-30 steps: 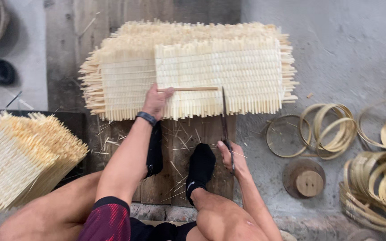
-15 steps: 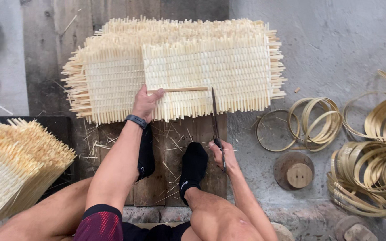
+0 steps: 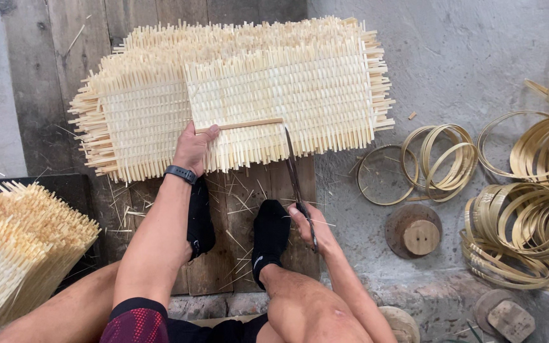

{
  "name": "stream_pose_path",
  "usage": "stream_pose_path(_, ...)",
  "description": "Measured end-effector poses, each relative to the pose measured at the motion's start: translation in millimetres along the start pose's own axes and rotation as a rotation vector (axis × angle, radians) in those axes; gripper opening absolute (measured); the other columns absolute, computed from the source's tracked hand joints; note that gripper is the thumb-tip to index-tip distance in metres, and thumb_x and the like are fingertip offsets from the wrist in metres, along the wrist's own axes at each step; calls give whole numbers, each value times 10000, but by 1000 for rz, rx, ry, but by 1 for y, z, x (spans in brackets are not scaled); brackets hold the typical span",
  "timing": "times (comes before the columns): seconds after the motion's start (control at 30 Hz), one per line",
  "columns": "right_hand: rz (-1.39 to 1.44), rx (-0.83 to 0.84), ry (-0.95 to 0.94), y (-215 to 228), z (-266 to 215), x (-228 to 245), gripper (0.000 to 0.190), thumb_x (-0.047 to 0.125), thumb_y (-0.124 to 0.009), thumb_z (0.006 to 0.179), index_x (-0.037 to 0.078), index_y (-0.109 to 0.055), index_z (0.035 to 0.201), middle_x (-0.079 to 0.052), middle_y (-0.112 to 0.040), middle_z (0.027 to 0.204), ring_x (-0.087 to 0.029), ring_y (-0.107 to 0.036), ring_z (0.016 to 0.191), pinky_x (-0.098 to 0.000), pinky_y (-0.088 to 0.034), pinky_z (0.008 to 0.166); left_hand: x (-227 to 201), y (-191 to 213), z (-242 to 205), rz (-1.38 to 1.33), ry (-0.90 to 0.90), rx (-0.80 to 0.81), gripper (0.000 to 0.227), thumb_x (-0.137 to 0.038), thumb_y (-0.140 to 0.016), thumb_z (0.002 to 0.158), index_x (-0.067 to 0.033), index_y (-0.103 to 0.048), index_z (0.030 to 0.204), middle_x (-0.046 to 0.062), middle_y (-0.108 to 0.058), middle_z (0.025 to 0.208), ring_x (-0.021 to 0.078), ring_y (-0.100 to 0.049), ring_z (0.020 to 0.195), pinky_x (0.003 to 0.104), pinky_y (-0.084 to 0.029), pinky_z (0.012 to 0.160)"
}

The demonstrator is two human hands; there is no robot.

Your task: The person uses large shears to cut rectangular pieces from a long, woven bamboo mat, stacking the finished mats to the side.

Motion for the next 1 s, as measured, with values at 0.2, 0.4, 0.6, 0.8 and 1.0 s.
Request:
stream_pose_path(0.2,-39,-75,8,8,17,9,364,362,-634,971,19,-615,851,19,-522,655,-89,-467,577,-298,-405,514,-4,-1,0,5,-9,11,382,-29,-673,952,-14,-580,1323,109,-699,1263,169,-656,1088,308,-537,961)
stream_pose_path(0.4,-216,-230,92,18,25,5,332,301,-686,924,6,-644,776,-17,-536,577,-78,-471,577,-315,-423,509,1,2,2,2,10,6,376,-37,-676,947,-20,-590,1312,107,-702,1251,176,-661,1080,325,-542,957)
stream_pose_path(0.6,-204,-277,140,18,23,4,264,224,-699,899,5,-645,763,-13,-535,562,-81,-475,562,-324,-426,499,-9,-2,-8,64,6,-28,368,-58,-701,960,-16,-611,1315,106,-703,1257,169,-654,1102,322,-521,986)
stream_pose_path(0.8,-190,-275,256,11,-6,54,224,216,-703,886,25,-628,797,-14,-533,560,-101,-480,545,-321,-431,505,-58,-4,-46,39,-115,-65,469,-103,-744,909,-73,-573,1345,66,-728,1209,157,-672,1122,305,-529,1030)
stream_pose_path(1.0,-131,-59,347,-36,-17,62,339,313,-757,905,44,-584,792,-17,-534,632,-100,-468,625,-317,-441,561,-99,31,-92,-48,-337,-11,518,-155,-821,932,-2,-550,1347,124,-681,1187,196,-641,1054,346,-535,946)
Point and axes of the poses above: each hand's wrist, its own z-axis towards the middle knuckle, its own y-axis out of the back of the hand, x = y × z, the point moved 10 cm from there along z, towards the middle knuckle
